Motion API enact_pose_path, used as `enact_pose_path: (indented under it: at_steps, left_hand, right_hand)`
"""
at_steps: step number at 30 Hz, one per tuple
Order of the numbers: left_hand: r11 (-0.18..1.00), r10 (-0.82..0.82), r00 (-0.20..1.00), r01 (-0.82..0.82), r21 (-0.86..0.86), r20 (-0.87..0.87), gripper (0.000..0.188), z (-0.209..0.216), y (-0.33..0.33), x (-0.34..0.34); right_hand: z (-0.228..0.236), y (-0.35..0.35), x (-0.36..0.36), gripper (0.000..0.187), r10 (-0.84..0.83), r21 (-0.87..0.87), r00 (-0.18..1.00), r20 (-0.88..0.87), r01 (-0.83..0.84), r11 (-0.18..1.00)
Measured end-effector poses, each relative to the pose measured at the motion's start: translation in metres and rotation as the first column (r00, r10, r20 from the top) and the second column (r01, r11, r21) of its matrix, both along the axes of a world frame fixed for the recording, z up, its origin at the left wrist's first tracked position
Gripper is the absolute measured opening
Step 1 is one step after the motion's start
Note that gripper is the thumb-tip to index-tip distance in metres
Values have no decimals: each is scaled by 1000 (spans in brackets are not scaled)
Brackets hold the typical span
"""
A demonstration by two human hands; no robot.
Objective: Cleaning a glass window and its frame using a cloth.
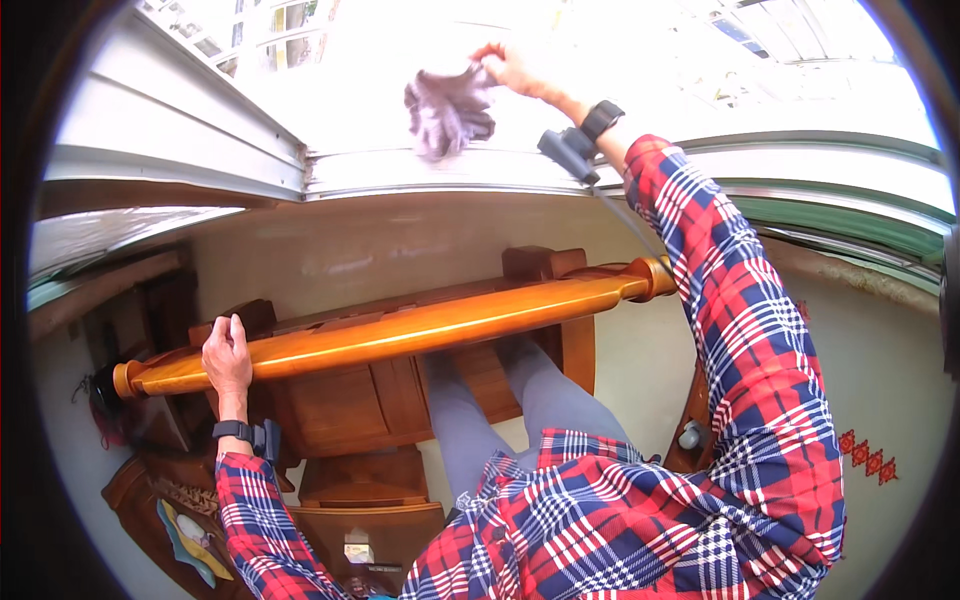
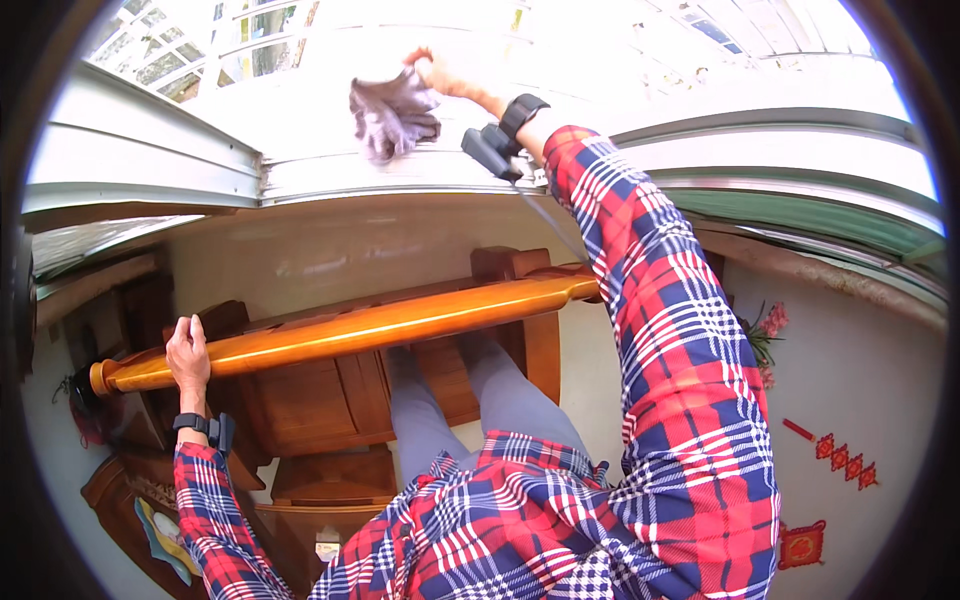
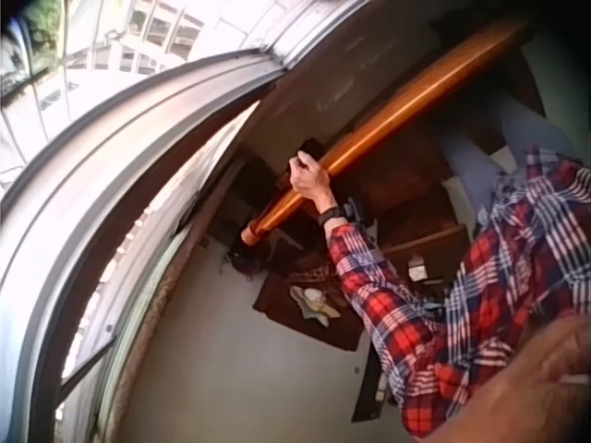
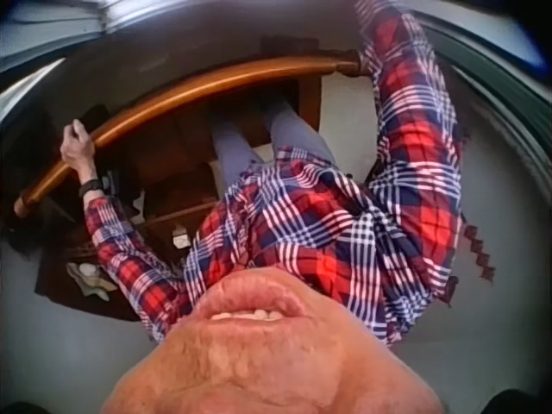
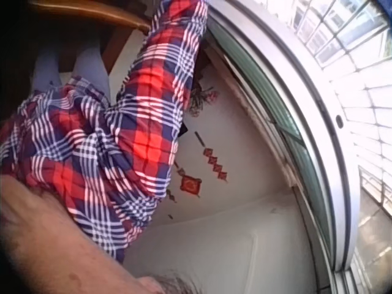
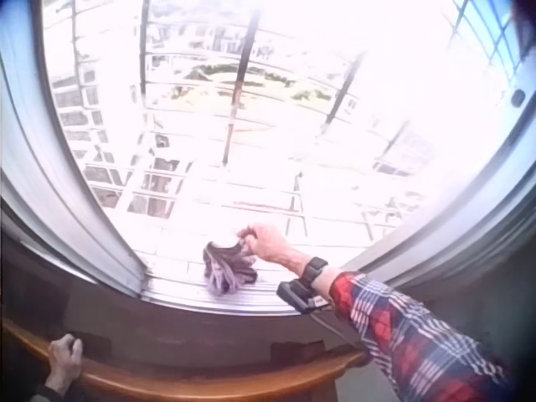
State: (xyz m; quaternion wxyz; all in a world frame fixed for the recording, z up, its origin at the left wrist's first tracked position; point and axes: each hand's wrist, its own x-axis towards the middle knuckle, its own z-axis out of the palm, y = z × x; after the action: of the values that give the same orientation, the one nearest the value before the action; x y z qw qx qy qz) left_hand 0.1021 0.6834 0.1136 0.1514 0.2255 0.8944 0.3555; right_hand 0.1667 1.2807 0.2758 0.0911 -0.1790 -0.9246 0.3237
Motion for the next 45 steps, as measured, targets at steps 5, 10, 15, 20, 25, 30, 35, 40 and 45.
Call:
enact_pose_path:
  at_steps: [5,10,15,20,25,30,35,40,45]
  left_hand:
    - [994,20,1000,-19,-110,6,32,11,-51,-9]
    - [996,25,1000,-24,-88,12,31,21,-30,-2]
    - [966,-84,996,80,-248,-6,25,36,-4,10]
    - [786,-609,793,604,-135,3,13,109,144,34]
    - [713,-657,649,700,-36,-383,24,126,345,64]
    - [707,-620,509,692,-145,-597,29,68,436,58]
    - [673,-700,530,714,-194,-478,26,27,472,55]
    - [863,-497,836,505,-29,-230,32,27,422,-24]
    - [982,92,975,-55,181,-204,30,93,379,-137]
  right_hand:
    - [-9,-98,46,22,9,431,984,178,-86,898]
    - [11,-78,184,17,111,619,642,758,-763,186]
    - [-30,-31,248,19,87,679,765,638,-613,404]
    - [-58,23,197,17,-106,497,767,632,-297,815]
    - [-112,53,206,26,-214,709,863,458,-209,674]
    - [-120,51,201,28,-109,801,954,281,-170,574]
    - [-128,68,200,38,-315,641,884,347,22,767]
    - [-119,59,195,34,-325,604,909,262,109,789]
    - [-115,56,194,29,-382,563,892,243,191,804]
